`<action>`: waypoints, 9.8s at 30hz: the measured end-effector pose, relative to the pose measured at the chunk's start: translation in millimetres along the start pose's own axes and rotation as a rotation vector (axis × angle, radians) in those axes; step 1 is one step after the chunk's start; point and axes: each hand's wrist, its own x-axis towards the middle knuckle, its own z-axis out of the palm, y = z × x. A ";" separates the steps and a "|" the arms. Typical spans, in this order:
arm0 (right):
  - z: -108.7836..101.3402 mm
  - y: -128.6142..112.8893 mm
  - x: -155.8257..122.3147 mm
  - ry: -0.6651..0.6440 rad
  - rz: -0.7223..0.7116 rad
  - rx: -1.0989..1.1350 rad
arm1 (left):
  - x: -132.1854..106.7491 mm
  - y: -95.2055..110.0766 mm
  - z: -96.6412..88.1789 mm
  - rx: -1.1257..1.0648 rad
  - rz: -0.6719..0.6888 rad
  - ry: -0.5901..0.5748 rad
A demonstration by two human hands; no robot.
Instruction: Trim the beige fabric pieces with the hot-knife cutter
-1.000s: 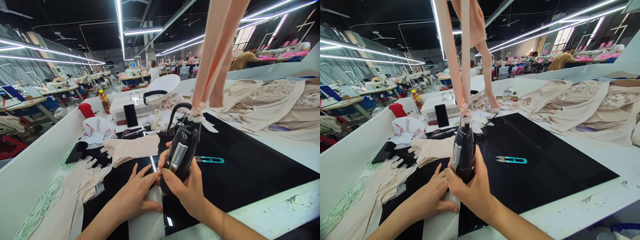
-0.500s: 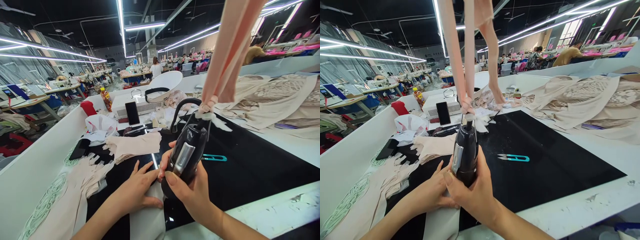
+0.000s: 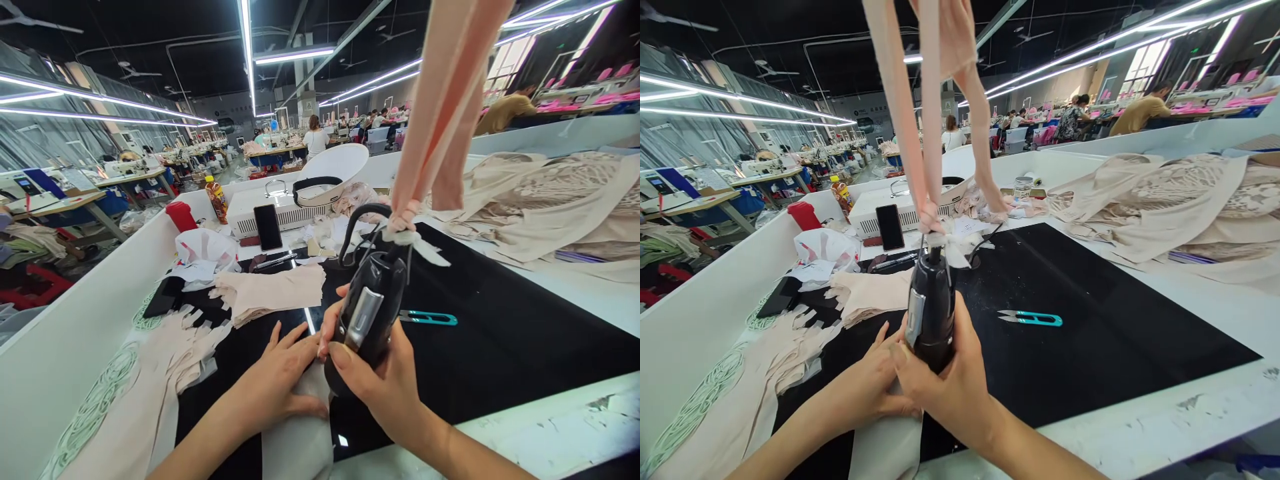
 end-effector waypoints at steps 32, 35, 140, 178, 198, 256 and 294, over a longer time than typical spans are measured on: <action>-13.6 4.5 7.5 0.009 -0.029 -0.009 | -57.9 2.1 26.3 0.105 0.052 0.494; -17.2 7.2 7.9 -0.018 -0.018 -0.021 | -45.1 0.3 30.1 0.153 0.038 0.541; 28.5 9.9 23.7 -0.023 0.001 0.010 | -63.0 -11.2 44.8 0.494 0.250 0.462; 21.9 10.5 14.5 -0.037 -0.014 -0.022 | -50.8 11.2 48.2 0.445 0.264 0.502; -14.5 -5.9 12.0 -0.002 -0.086 0.019 | -24.2 35.8 43.8 0.393 0.267 0.518; 7.7 8.7 12.5 -0.015 -0.037 -0.050 | -37.2 29.0 76.7 0.321 0.069 0.512; -84.4 15.7 -4.1 -0.051 -0.238 -0.577 | -17.5 23.0 28.8 0.048 -0.094 0.395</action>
